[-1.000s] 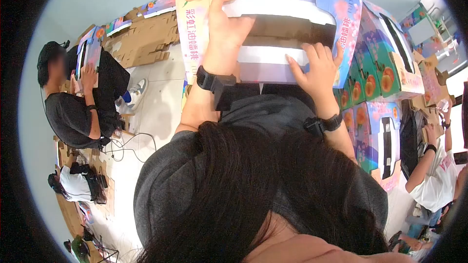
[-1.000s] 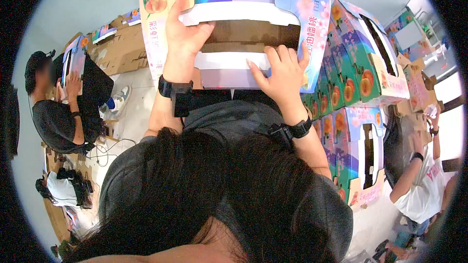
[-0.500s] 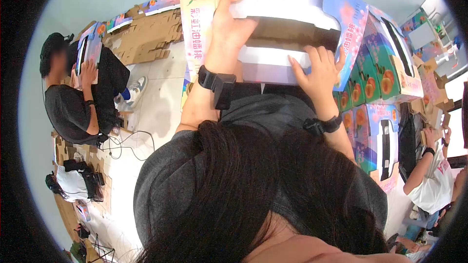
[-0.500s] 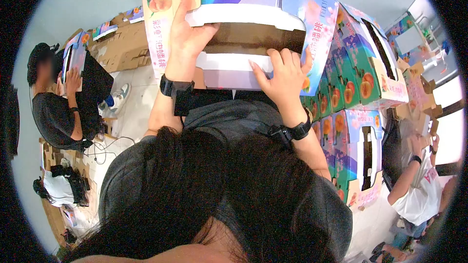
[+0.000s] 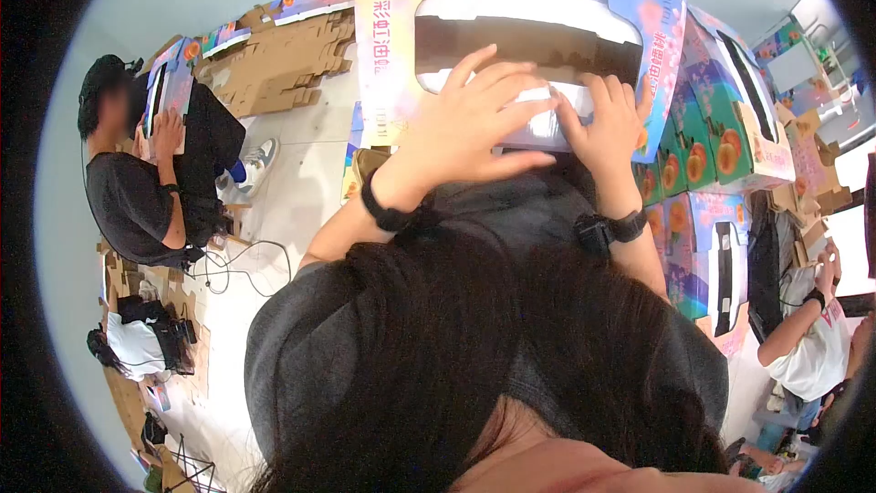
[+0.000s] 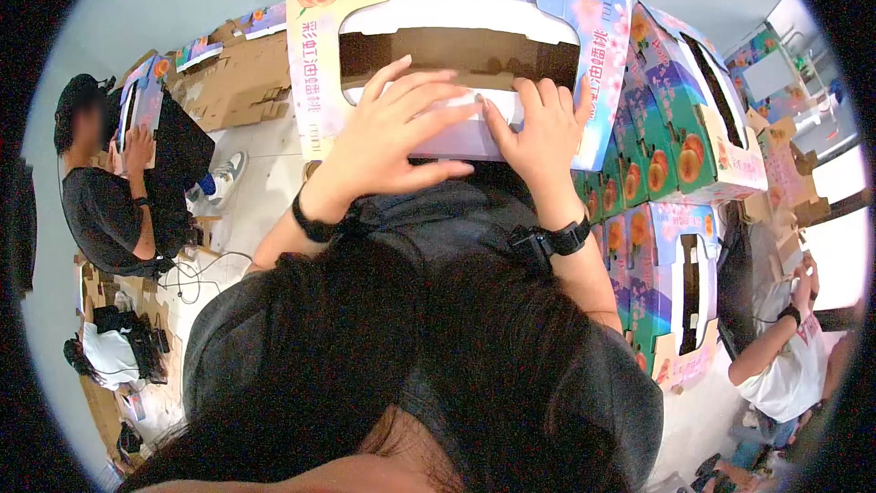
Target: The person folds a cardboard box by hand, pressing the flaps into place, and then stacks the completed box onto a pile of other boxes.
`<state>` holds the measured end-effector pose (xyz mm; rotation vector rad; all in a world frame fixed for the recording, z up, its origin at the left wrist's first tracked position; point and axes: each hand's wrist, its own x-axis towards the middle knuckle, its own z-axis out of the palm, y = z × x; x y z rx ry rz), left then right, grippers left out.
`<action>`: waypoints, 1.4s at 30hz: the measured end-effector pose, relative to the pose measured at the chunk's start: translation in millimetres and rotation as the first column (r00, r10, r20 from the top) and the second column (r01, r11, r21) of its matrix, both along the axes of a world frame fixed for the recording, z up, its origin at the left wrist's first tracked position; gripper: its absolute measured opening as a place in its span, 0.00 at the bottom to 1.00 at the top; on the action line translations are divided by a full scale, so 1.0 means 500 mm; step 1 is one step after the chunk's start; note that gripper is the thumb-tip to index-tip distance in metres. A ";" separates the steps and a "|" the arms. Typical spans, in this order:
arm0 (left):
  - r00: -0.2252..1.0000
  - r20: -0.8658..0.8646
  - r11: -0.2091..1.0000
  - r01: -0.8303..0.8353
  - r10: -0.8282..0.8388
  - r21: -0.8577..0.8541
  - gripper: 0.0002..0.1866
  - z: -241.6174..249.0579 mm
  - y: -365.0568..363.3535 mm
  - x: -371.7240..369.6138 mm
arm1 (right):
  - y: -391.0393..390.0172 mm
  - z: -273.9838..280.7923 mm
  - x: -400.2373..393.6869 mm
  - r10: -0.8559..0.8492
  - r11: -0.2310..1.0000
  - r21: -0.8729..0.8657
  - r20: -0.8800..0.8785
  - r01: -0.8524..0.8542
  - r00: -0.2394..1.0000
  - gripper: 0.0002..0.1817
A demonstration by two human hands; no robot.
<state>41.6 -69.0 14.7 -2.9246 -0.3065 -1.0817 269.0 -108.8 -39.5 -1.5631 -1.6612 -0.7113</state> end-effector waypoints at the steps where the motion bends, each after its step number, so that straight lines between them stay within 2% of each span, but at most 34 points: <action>1: 0.998 0.031 0.994 -0.057 0.055 0.098 0.32 -0.021 0.017 0.010 | -0.003 -0.002 -0.002 0.000 1.000 0.013 0.011 0.000 1.000 0.22; 4: 0.977 -0.001 0.972 -0.212 0.213 0.103 0.33 -0.068 0.048 0.017 | -0.004 -0.005 -0.005 0.005 1.000 0.019 0.034 -0.006 0.999 0.25; 7: 0.979 0.007 0.979 -0.203 0.204 -0.020 0.34 -0.077 0.046 0.015 | -0.012 0.001 -0.008 0.022 0.999 -0.032 0.038 -0.021 0.999 0.34; 9: 0.978 0.026 0.978 -0.206 0.206 -0.018 0.34 -0.080 0.046 0.014 | -0.020 0.013 -0.015 0.056 0.998 -0.038 0.064 -0.054 0.996 0.41; 12: 0.979 0.032 0.980 -0.200 0.200 0.009 0.37 -0.082 0.045 0.005 | -0.032 0.027 -0.020 0.209 0.977 -0.080 0.135 -0.200 0.968 0.50; 15: 0.980 0.049 0.981 -0.193 0.194 -0.020 0.41 -0.076 0.039 -0.003 | -0.026 0.012 -0.018 0.371 0.920 -0.168 0.077 -0.355 0.925 0.51; 20: 0.976 0.085 0.978 -0.195 0.201 -0.080 0.46 -0.074 0.043 -0.024 | -0.017 0.001 -0.034 0.307 0.942 -0.195 0.172 -0.273 0.936 0.58; 22: 0.974 0.156 0.985 -0.160 0.167 -0.057 0.45 -0.080 0.054 -0.032 | -0.020 0.000 -0.047 0.296 0.943 -0.203 0.144 -0.264 0.944 0.58; 28: 0.963 0.114 0.970 -0.244 0.243 -0.009 0.39 -0.091 0.039 -0.047 | -0.022 -0.012 -0.061 0.289 0.950 -0.159 0.136 -0.267 0.948 0.58; 38: 0.956 0.132 0.964 -0.266 0.262 0.011 0.37 -0.100 0.015 -0.023 | -0.032 -0.018 -0.044 0.270 0.960 -0.121 0.178 -0.251 0.946 0.56; 41: 0.951 0.120 0.957 -0.289 0.284 0.025 0.36 -0.108 0.011 -0.017 | -0.052 0.007 -0.044 0.327 0.940 -0.135 0.106 -0.312 0.939 0.49; 42: 0.951 0.115 0.956 -0.293 0.288 0.021 0.36 -0.107 0.009 -0.014 | -0.058 0.019 -0.035 0.425 0.903 -0.091 0.039 -0.421 0.904 0.45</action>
